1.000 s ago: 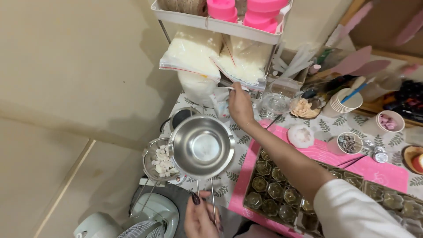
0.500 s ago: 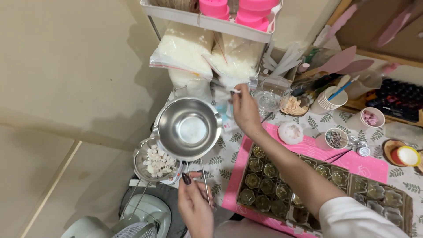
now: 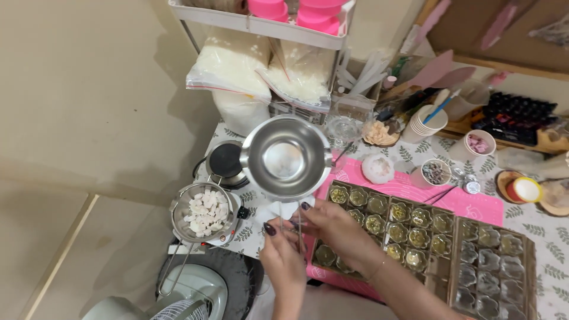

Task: Preparing wax chips, wicks, and small containers for candle making.

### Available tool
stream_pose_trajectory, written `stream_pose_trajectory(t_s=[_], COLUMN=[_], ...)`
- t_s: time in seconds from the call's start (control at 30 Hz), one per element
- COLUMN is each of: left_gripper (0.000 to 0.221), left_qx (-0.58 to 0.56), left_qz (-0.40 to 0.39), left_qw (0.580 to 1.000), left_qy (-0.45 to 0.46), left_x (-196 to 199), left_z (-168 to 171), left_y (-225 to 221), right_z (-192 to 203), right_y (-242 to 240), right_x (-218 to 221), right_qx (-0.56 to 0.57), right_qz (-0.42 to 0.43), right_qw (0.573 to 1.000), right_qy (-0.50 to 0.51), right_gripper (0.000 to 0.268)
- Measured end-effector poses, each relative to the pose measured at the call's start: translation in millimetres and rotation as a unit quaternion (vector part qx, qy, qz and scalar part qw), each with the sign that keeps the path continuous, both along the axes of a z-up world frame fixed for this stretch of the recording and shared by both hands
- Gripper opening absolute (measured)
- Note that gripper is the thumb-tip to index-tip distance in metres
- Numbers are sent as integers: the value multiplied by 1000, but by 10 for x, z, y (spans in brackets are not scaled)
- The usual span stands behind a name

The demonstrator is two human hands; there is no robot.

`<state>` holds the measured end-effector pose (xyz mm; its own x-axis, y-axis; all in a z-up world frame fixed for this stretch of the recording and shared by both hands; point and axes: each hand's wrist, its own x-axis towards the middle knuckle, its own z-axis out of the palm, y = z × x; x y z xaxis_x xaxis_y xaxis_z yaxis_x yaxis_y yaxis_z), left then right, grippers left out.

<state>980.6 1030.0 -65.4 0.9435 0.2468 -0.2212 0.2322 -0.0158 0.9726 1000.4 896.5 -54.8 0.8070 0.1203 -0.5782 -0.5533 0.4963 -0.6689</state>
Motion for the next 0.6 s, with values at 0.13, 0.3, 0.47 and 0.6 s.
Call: stream_pose_trajectory(t_s=[0.13, 0.3, 0.47, 0.6], left_gripper=[48, 48, 47, 45], left_qx=[82, 43, 7, 107], left_qz=[-24, -16, -40, -79], left_qw=[994, 998, 997, 988], left_qy=[-68, -41, -61, -73], left_x=[-61, -92, -138, -164], left_z=[71, 102, 70, 92], left_y=[-42, -29, -37, -11], right_z=[-3, 685, -76, -460], right_y=[-42, -22, -164, -296], right_x=[-95, -43, -174, -178], right_qx=[-2, 134, 103, 72], right_qz=[8, -23, 10, 23], right_qw=[1000, 989, 994, 997], right_qy=[-10, 55, 34, -14], right_gripper=[30, 33, 20, 18])
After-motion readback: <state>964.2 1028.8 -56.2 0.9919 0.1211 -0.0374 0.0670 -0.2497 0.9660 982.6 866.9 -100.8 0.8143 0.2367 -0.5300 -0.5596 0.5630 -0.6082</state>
